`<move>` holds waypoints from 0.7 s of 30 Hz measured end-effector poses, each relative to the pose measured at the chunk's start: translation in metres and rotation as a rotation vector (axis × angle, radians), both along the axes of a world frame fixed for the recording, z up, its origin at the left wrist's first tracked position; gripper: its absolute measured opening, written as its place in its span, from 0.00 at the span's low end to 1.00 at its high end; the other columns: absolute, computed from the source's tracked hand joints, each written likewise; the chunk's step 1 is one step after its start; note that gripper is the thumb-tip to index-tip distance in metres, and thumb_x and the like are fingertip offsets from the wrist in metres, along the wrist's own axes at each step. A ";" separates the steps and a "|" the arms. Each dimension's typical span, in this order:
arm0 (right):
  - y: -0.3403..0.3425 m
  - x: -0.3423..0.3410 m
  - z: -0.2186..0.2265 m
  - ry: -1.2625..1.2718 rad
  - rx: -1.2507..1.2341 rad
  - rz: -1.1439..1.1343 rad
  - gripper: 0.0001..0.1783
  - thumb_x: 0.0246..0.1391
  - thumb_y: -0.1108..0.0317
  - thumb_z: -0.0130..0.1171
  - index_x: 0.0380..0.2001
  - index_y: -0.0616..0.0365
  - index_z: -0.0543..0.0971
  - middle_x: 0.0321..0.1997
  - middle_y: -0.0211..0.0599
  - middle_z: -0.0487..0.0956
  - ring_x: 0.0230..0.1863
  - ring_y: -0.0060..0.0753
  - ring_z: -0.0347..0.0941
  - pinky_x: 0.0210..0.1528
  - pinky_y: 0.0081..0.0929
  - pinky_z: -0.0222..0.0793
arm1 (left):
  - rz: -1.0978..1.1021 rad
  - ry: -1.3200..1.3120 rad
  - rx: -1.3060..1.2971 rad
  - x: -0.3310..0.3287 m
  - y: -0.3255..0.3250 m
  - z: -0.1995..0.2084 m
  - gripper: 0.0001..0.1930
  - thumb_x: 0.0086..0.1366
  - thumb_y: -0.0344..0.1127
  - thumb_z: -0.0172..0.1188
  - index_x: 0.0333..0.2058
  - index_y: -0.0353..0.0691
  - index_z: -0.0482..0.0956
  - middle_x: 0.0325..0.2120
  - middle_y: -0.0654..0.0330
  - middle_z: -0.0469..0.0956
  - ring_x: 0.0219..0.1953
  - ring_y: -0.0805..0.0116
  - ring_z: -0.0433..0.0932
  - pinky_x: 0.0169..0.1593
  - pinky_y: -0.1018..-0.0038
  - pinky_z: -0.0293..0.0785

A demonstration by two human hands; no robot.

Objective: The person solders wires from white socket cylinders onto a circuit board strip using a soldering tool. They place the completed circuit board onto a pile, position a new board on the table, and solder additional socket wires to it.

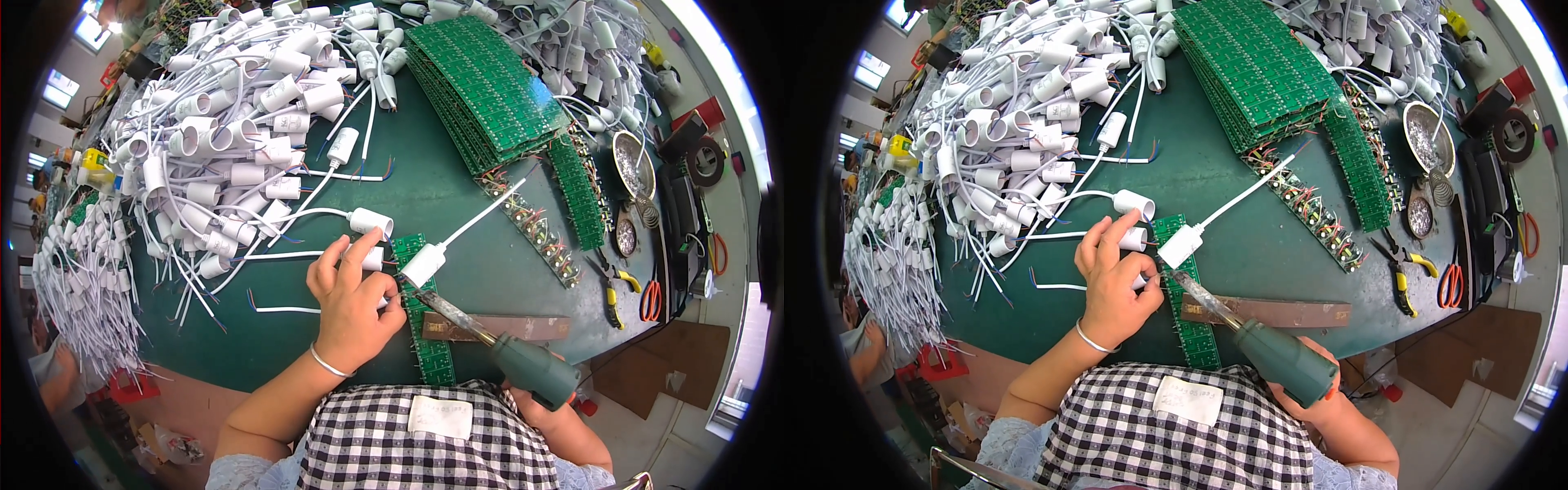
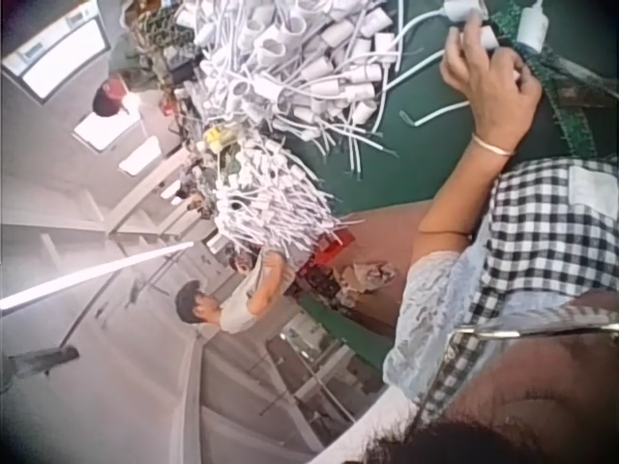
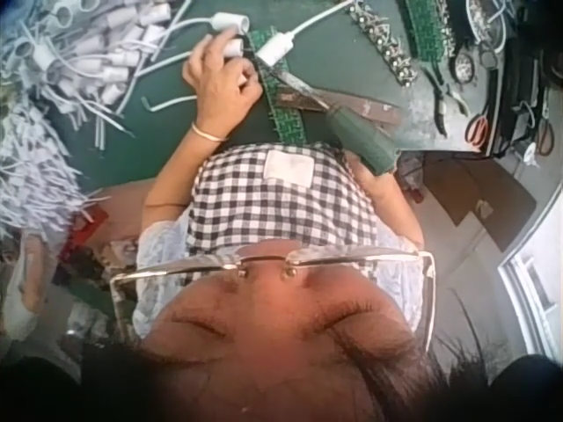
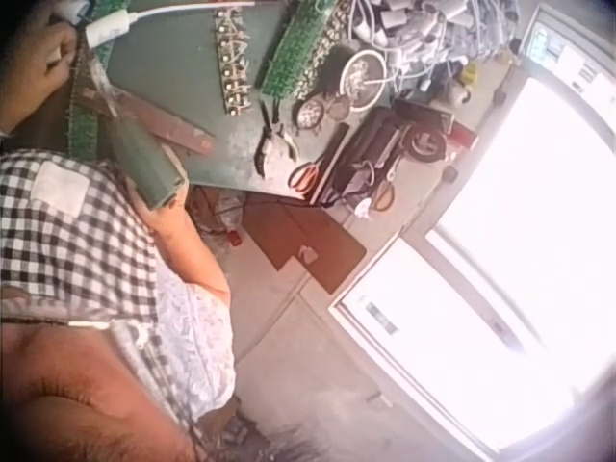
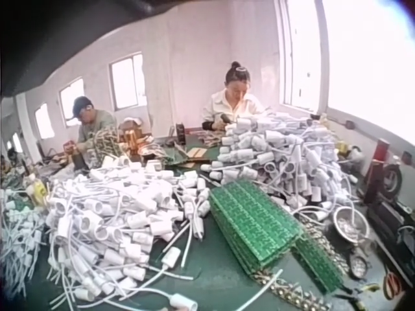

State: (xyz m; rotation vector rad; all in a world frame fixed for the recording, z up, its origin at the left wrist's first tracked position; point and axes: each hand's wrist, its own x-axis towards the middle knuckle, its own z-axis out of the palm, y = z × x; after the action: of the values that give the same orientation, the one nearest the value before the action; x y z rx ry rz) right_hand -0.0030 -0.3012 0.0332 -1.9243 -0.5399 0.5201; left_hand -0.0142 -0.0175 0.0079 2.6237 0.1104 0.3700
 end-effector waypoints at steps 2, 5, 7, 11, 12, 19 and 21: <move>-0.006 -0.001 -0.002 -0.039 0.026 0.000 0.15 0.41 0.74 0.61 0.36 0.59 0.78 0.35 0.40 0.79 0.34 0.42 0.76 0.37 0.31 0.72 | -0.002 0.002 0.000 0.000 0.000 0.001 0.08 0.39 0.27 0.62 0.20 0.44 0.72 0.59 0.56 0.62 0.59 0.45 0.55 0.59 0.54 0.46; -0.008 -0.001 0.000 0.006 0.095 -0.023 0.14 0.42 0.74 0.60 0.37 0.60 0.78 0.34 0.40 0.79 0.34 0.42 0.76 0.37 0.31 0.72 | -0.004 0.005 0.001 0.000 0.000 0.002 0.08 0.40 0.27 0.62 0.20 0.44 0.72 0.59 0.56 0.62 0.59 0.45 0.55 0.59 0.54 0.46; -0.008 -0.003 0.001 0.091 0.137 -0.045 0.14 0.42 0.74 0.60 0.37 0.60 0.78 0.34 0.40 0.79 0.34 0.42 0.76 0.37 0.31 0.72 | -0.006 0.007 0.004 0.000 0.000 0.001 0.08 0.40 0.27 0.62 0.20 0.44 0.72 0.59 0.56 0.62 0.59 0.46 0.55 0.59 0.54 0.46; -0.004 -0.005 0.007 0.187 0.122 -0.085 0.13 0.44 0.73 0.59 0.37 0.61 0.78 0.34 0.40 0.79 0.34 0.41 0.76 0.38 0.31 0.71 | -0.009 0.003 0.008 0.000 0.000 0.001 0.08 0.40 0.27 0.62 0.20 0.44 0.72 0.59 0.56 0.62 0.59 0.46 0.55 0.59 0.54 0.46; -0.003 -0.005 0.010 0.206 0.126 -0.080 0.13 0.44 0.72 0.59 0.37 0.61 0.78 0.34 0.40 0.79 0.34 0.40 0.76 0.38 0.31 0.71 | -0.008 0.001 0.007 0.000 0.000 0.001 0.08 0.40 0.27 0.62 0.20 0.44 0.72 0.59 0.56 0.62 0.59 0.46 0.55 0.59 0.54 0.46; -0.002 -0.007 0.011 0.216 0.106 -0.135 0.15 0.46 0.70 0.60 0.38 0.64 0.77 0.29 0.36 0.79 0.32 0.35 0.76 0.36 0.29 0.71 | -0.016 -0.034 -0.013 -0.001 0.002 -0.001 0.08 0.40 0.27 0.63 0.19 0.45 0.72 0.58 0.57 0.64 0.58 0.47 0.57 0.59 0.56 0.47; 0.000 -0.003 0.015 0.257 0.128 -0.157 0.15 0.47 0.69 0.59 0.40 0.64 0.77 0.28 0.36 0.79 0.30 0.35 0.76 0.36 0.29 0.71 | -0.027 -0.041 -0.019 -0.001 0.004 -0.002 0.08 0.40 0.27 0.63 0.19 0.45 0.72 0.57 0.57 0.65 0.58 0.48 0.57 0.59 0.56 0.47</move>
State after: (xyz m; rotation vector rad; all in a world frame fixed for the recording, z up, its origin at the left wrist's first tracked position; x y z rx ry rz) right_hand -0.0056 -0.3010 0.0480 -1.7286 -0.2482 0.6056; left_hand -0.0149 -0.0134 0.0060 2.5949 0.0639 0.4118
